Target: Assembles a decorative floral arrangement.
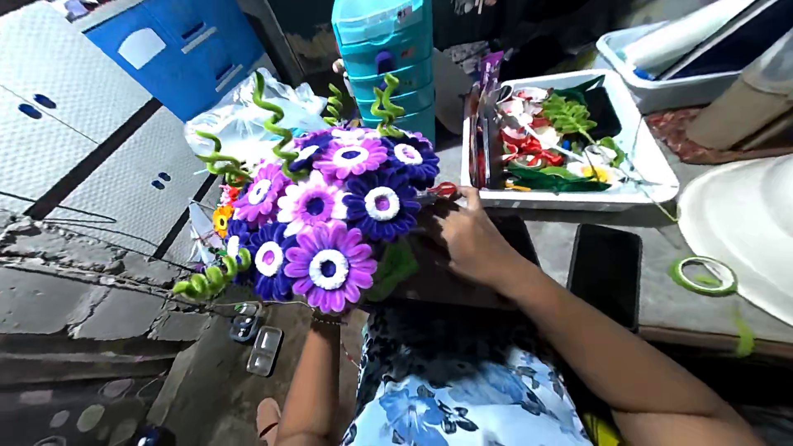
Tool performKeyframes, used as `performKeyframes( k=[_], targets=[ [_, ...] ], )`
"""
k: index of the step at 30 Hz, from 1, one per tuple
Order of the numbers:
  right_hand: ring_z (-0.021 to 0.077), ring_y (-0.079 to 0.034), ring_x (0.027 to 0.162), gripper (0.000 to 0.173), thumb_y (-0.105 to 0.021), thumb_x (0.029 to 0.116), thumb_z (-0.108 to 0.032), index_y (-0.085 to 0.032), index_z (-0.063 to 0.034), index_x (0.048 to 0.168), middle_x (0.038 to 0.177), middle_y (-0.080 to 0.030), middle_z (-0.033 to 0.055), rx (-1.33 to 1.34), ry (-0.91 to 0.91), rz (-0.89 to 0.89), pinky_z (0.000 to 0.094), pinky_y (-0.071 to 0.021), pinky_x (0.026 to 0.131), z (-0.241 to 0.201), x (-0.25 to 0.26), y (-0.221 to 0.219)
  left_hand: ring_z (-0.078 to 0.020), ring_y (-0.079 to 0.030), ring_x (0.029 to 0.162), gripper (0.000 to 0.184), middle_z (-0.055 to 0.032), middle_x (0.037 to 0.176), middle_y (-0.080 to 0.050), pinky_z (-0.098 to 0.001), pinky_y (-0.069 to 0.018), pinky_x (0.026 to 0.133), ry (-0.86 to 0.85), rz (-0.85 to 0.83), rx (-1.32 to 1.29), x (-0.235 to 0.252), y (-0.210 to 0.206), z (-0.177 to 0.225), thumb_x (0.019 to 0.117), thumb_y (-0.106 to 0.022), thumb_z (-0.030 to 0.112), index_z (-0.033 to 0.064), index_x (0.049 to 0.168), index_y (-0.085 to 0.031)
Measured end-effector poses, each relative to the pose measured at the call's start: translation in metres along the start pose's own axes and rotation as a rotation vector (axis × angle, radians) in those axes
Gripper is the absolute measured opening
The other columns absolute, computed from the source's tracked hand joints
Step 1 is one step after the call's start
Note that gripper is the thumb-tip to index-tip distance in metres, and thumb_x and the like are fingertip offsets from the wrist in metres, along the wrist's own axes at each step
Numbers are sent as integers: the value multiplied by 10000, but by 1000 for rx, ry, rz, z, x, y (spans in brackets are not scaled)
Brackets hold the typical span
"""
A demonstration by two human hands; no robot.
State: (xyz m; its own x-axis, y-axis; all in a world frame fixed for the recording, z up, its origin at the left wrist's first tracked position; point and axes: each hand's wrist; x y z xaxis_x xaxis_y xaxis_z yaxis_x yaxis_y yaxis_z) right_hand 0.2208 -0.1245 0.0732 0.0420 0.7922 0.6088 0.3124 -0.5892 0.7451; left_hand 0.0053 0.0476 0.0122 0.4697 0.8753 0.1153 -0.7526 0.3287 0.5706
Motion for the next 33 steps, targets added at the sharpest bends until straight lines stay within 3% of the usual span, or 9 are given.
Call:
performKeyframes(
  k=[5, 7, 9, 10, 13, 17, 22, 27, 33],
  targets=[
    [313, -711, 930, 189, -675, 895, -187, -748, -29, 969, 936, -746, 139, 25, 101, 119, 602, -398, 1054, 16, 6, -11, -185, -592, 1195, 585, -208, 1305, -611, -313, -473, 1020, -98, -46, 96, -7, 14, 13, 902, -775, 217, -74, 1349, -535],
    [266, -689, 999, 328, -566, 1001, -359, -737, -79, 1025, 1006, -734, 107, 20, 175, 149, 548, -387, 1049, 25, 9, -15, -262, -630, 1151, 610, -293, 1207, -641, -318, -497, 995, -137, 109, 214, -15, 3, 40, 867, -786, 256, -150, 1268, -573],
    [240, -665, 1024, 370, -514, 1019, -428, -728, -128, 1038, 1014, -719, 69, 37, 231, 116, 548, -364, 1054, 32, 11, -19, -235, -507, 1316, 601, -272, 1402, -535, -320, -367, 1128, 317, -57, 266, -22, 8, 125, 935, -733, 130, -133, 1402, -461],
    [229, -664, 1021, 349, -510, 1021, -407, -733, -139, 1029, 1003, -719, 53, 40, 252, 96, 547, -366, 1050, 34, 13, -20, -212, -547, 1245, 526, -257, 1341, -576, -305, -400, 1090, 356, -24, 212, -20, 7, 131, 909, -742, 56, -134, 1343, -515],
    [204, -668, 1029, 245, -545, 1019, -293, -740, -147, 1042, 1008, -725, 31, 27, 251, 71, 537, -348, 1074, 37, 18, -27, -108, -591, 1051, 458, -180, 1167, -622, -220, -481, 946, 180, -14, 68, -8, 13, 85, 849, -756, -31, -118, 1253, -558],
    [251, -667, 1062, 190, -611, 1000, -272, -726, -125, 1034, 1011, -708, 64, -33, 120, 108, 604, -369, 1056, 20, 29, -37, -80, -633, 1086, 694, -124, 1186, -660, -276, -532, 949, -14, 45, -54, 4, 20, 11, 747, -874, 141, -82, 1312, -538],
    [264, -665, 934, 212, -646, 986, -304, -728, -110, 1012, 918, -692, 70, -45, 47, 150, 591, -382, 982, 2, 42, -44, -12, -652, 1018, 670, -27, 1100, -680, -229, -555, 919, -82, -21, -293, 1, 26, 28, 691, -857, 55, -81, 1258, -528],
    [260, -678, 927, 228, -693, 939, -312, -752, -91, 951, 907, -708, 76, 70, 55, 204, 599, -384, 961, -6, 49, -46, 17, -613, 1033, 684, -66, 1163, -640, -179, -517, 918, 78, -71, -230, -10, 34, 44, 761, -806, 19, -89, 1347, -470],
    [268, -672, 863, 304, -666, 963, -362, -740, -68, 975, 853, -702, 89, 93, 30, 241, 589, -382, 965, -18, 50, -48, 41, -634, 961, 583, 12, 1037, -674, -174, -535, 875, 12, -59, -289, -15, 33, 34, 715, -829, 1, -84, 1218, -546]
  ],
)
Point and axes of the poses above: each hand's wrist, its own x-axis towards the middle knuckle, its own y-axis out of the back of the hand, z = x × y
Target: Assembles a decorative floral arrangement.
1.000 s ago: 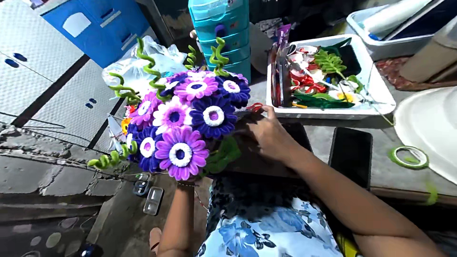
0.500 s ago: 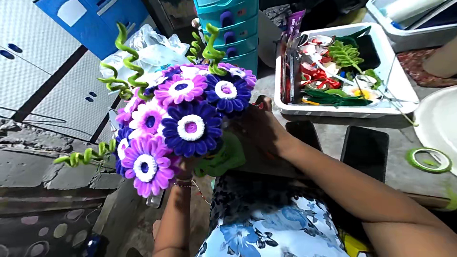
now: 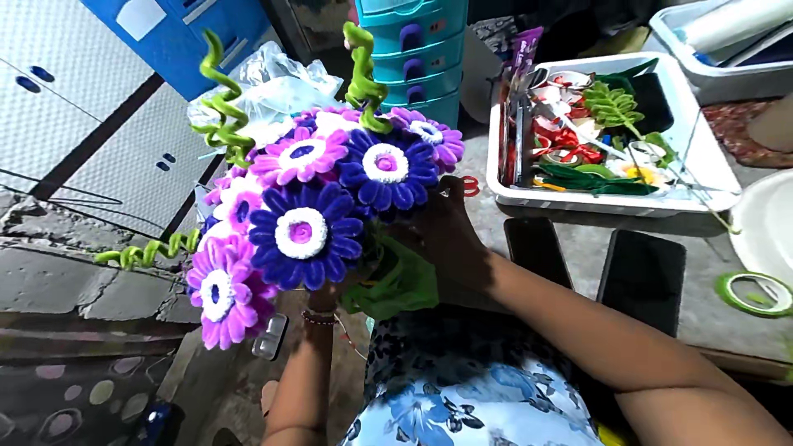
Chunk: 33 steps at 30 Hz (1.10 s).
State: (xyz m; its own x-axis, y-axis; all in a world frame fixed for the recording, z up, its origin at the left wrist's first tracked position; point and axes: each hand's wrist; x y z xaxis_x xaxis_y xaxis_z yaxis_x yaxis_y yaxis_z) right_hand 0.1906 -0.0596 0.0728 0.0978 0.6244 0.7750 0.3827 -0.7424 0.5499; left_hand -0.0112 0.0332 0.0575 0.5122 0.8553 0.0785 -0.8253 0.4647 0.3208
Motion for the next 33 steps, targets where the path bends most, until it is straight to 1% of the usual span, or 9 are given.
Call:
performKeyframes(
  k=[2, 4, 6, 8, 14, 19, 26, 29, 33],
  targets=[
    [250, -680, 832, 328, -644, 980, -380, -739, -67, 956, 836, -709, 81, -2, -34, -6, 582, -397, 967, -5, -1, -1, 62, -637, 907, 595, 63, 974, -677, -162, -541, 839, 5, -9, -30, -2, -3, 9, 661, -821, -36, -53, 1187, -545],
    [239, -684, 813, 328, -630, 989, -382, -740, -75, 950, 823, -715, 72, -20, -49, -19, 569, -398, 968, -7, -2, -4, 41, -638, 862, 541, 38, 941, -675, -174, -543, 809, 109, 5, -40, -5, -7, 18, 690, -796, -89, -47, 1173, -556],
    [229, -693, 815, 346, -609, 1001, -387, -741, -72, 941, 835, -726, 69, -43, -55, -46, 554, -402, 971, -8, -2, -4, 22, -627, 982, 687, -21, 1096, -659, -179, -529, 894, 85, 9, -53, -3, -8, 14, 703, -825, -28, -75, 1304, -495],
    [220, -682, 744, 367, -591, 1008, -406, -736, -78, 932, 784, -712, 59, -45, -39, -84, 550, -415, 953, -6, -1, -3, 3, -625, 1028, 716, -48, 1146, -647, -188, -526, 921, 65, 8, -97, -1, -8, 9, 723, -821, -20, -82, 1341, -463],
    [212, -595, 602, 489, -616, 935, -586, -693, -120, 809, 628, -595, 27, -118, 88, -43, 552, -426, 908, 3, 3, 8, 42, -646, 968, 655, 76, 1038, -675, -173, -545, 889, 26, -23, -276, -13, -1, -6, 680, -782, -4, -15, 1263, -485],
    [221, -587, 616, 476, -583, 980, -534, -705, -100, 828, 640, -589, 38, -159, 200, -10, 571, -412, 933, 1, 4, 10, 37, -660, 970, 641, 99, 1020, -698, -179, -553, 893, -1, -42, -355, -22, 4, -10, 677, -813, 37, 15, 1242, -511],
    [195, -646, 931, 283, -471, 1058, -299, -688, -117, 1055, 923, -669, 32, 130, 281, -449, 512, -405, 973, 3, 8, 48, 72, -660, 939, 537, 146, 967, -711, -156, -546, 880, -16, -76, -304, -42, 20, 0, 658, -807, 0, 61, 1143, -585],
    [168, -650, 941, 320, -440, 1075, -340, -690, -141, 1057, 931, -680, 12, 65, 276, -444, 510, -380, 983, 4, 6, 54, 36, -672, 1008, 568, 137, 1040, -735, -194, -551, 928, -117, -151, -370, -41, 23, -4, 644, -881, 100, 99, 1159, -640],
    [220, -678, 996, 364, -553, 1011, -466, -727, -149, 969, 977, -723, 47, 25, 258, -308, 576, -385, 993, 10, 8, 54, 46, -675, 984, 450, 147, 1007, -745, -173, -551, 908, -122, -219, -389, -45, 24, -1, 650, -895, 144, 154, 1063, -717]
  ],
)
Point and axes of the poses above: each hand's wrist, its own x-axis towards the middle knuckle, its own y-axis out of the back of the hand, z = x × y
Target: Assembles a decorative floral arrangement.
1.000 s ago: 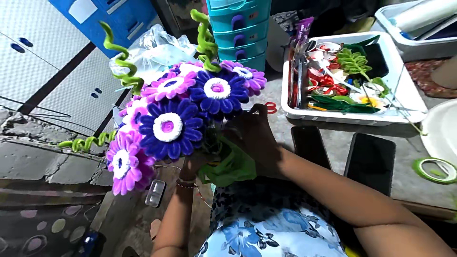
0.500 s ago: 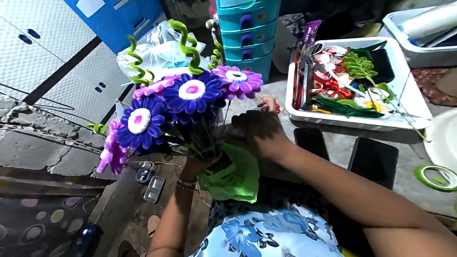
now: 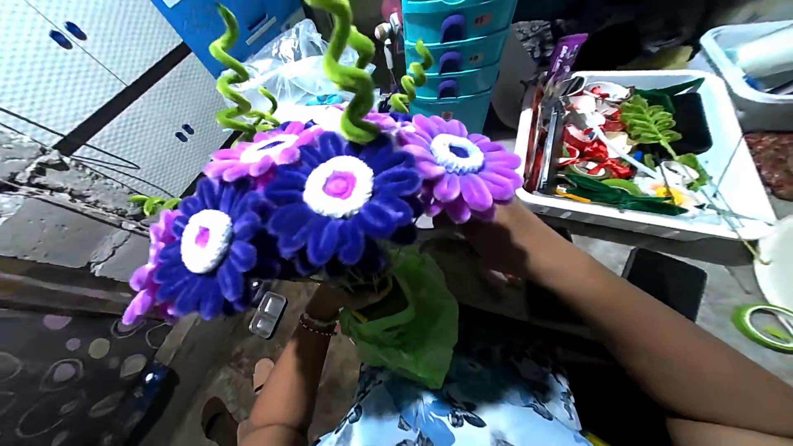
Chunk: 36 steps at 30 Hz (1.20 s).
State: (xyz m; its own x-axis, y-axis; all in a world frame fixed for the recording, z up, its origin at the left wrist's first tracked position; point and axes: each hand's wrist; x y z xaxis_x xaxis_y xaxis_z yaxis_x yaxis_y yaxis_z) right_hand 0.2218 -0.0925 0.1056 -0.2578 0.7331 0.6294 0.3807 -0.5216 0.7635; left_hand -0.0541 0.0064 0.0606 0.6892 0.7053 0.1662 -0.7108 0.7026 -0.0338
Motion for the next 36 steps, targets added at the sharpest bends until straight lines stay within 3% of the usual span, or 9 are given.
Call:
performKeyframes(
  k=[6, 10, 12, 16, 21, 23, 27, 31, 36],
  targets=[
    [152, -654, 961, 316, -555, 1020, -420, -746, -173, 972, 956, -721, 4, 186, -11, -8, 523, -377, 970, 13, 7, -4, 26, -666, 1070, 435, 149, 1124, -739, -207, -548, 963, -104, -174, -91, 7, 6, -7, 745, -872, 250, 241, 1154, -725],
    [278, -657, 1078, 242, -634, 979, -268, -735, -58, 1044, 1059, -720, 136, 204, -138, -19, 584, -369, 1041, 3, 9, -6, 1, -679, 1037, 452, 115, 1083, -748, -218, -558, 938, -72, -195, -95, 11, 1, -5, 694, -902, 255, 193, 1110, -737],
    [153, -661, 958, 235, -702, 937, -267, -724, -49, 1022, 961, -711, 85, 346, -288, 13, 377, -510, 925, -5, 9, -8, -5, -684, 1031, 456, 104, 1071, -753, -221, -566, 926, -63, -243, -109, 12, 1, -8, 679, -916, 245, 186, 1098, -747],
    [0, -605, 748, 149, -707, 951, -170, -714, -22, 961, 822, -674, 16, 644, -322, -188, 193, -516, 702, 0, 24, -4, -3, -663, 1088, 496, 112, 1133, -736, -230, -552, 960, -159, -394, -114, 20, 2, -10, 734, -895, 279, 207, 1187, -707],
    [120, -625, 893, 234, -672, 957, -158, -684, 46, 1072, 962, -678, 140, 608, -453, -331, 295, -511, 842, 17, 9, -4, -5, -673, 1052, 425, 108, 1095, -743, -225, -558, 934, -116, -443, -123, 19, 4, -8, 737, -888, 254, 209, 1132, -737],
    [61, -618, 833, 193, -658, 943, -161, -693, 20, 1001, 890, -670, 87, 597, -320, -238, 243, -513, 796, 25, 3, -17, -6, -676, 1056, 436, 112, 1109, -746, -225, -560, 935, -83, -465, -146, 18, 4, -7, 733, -884, 225, 223, 1145, -743],
    [13, -607, 954, 287, -622, 1013, -195, -670, 38, 1175, 1059, -686, 98, 730, -456, -340, 168, -485, 891, 0, 15, -3, -50, -664, 1109, 568, 82, 1180, -725, -265, -548, 978, -145, -526, -201, 23, 0, -8, 756, -882, 286, 217, 1277, -668],
    [84, -606, 892, 249, -662, 967, -125, -669, 94, 1086, 981, -681, 161, 697, -509, -287, 227, -490, 847, 4, 15, -23, -62, -695, 953, 580, 41, 1004, -742, -245, -570, 863, -71, -429, -200, 18, 2, -10, 587, -953, 306, 98, 1074, -716],
    [-63, -577, 948, 202, -536, 1018, -41, -640, 90, 1130, 1005, -667, 23, 1062, -215, -280, 125, -475, 890, 11, 12, -23, -94, -686, 975, 620, 28, 1099, -724, -273, -574, 850, -75, -548, -371, 24, -3, -12, 697, -909, 420, 184, 1221, -677]
  ],
)
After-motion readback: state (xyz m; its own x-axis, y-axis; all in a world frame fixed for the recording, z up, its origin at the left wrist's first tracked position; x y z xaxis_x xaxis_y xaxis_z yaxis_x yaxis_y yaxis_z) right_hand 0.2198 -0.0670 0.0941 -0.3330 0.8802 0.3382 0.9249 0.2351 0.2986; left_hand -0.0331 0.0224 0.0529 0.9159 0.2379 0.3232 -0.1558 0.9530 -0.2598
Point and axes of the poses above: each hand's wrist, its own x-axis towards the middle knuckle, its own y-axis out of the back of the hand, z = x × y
